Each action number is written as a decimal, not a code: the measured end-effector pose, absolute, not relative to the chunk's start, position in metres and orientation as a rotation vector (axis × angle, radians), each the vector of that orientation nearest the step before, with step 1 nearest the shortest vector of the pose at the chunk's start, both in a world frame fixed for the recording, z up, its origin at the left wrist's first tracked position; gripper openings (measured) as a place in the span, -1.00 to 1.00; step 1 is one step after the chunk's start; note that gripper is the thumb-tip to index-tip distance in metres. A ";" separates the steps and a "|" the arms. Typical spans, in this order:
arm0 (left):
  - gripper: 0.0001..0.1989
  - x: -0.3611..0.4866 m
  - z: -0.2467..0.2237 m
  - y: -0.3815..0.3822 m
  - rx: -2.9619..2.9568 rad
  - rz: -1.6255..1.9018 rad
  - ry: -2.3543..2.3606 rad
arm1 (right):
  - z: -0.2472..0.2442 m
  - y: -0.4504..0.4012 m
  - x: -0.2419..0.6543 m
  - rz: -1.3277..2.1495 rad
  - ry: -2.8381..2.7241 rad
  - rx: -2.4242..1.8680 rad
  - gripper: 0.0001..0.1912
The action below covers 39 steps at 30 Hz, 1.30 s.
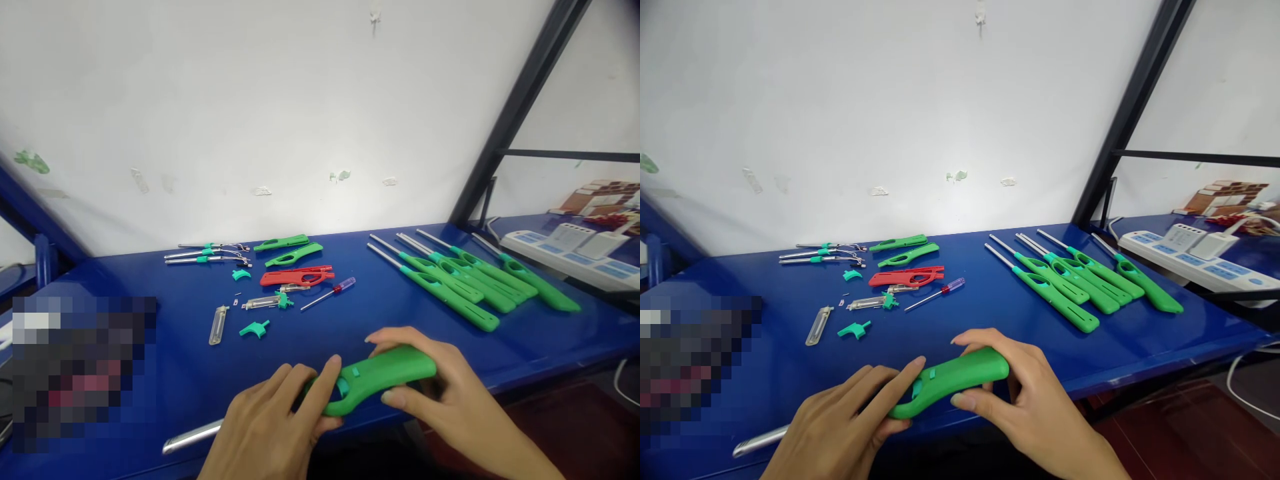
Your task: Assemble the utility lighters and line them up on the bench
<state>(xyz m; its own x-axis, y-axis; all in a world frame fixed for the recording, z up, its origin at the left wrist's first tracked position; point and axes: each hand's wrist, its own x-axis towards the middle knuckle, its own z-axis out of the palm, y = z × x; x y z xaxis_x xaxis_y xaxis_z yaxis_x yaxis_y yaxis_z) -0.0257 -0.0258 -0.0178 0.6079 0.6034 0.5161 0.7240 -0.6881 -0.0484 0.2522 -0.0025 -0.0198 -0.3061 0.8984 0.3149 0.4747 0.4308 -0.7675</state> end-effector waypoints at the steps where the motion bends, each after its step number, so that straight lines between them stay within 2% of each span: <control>1: -0.56 -0.026 -0.019 -0.026 -2.596 -0.699 -1.100 | -0.019 -0.002 0.251 0.706 -1.948 -1.092 -0.68; 4: -0.59 -0.028 -0.023 -0.027 -2.596 -0.750 -1.104 | -0.019 -0.001 0.250 0.705 -1.969 -0.959 -0.77; 10: -0.59 -0.032 -0.029 -0.025 -2.593 -0.793 -1.079 | -0.022 -0.002 0.252 0.772 -2.017 -0.967 -0.73; 18: -0.55 -0.031 -0.029 -0.023 -2.570 -0.753 -1.112 | -0.020 0.000 0.246 0.685 -2.040 -1.039 -0.74; 27: -0.63 -0.039 -0.025 -0.015 -2.581 -0.882 -1.247 | -0.022 0.004 0.248 0.691 -2.086 -1.203 -0.66; 39: -0.54 -0.045 -0.029 -0.019 -2.675 -0.870 -1.443 | -0.025 0.009 0.251 0.780 -1.911 -1.218 -0.68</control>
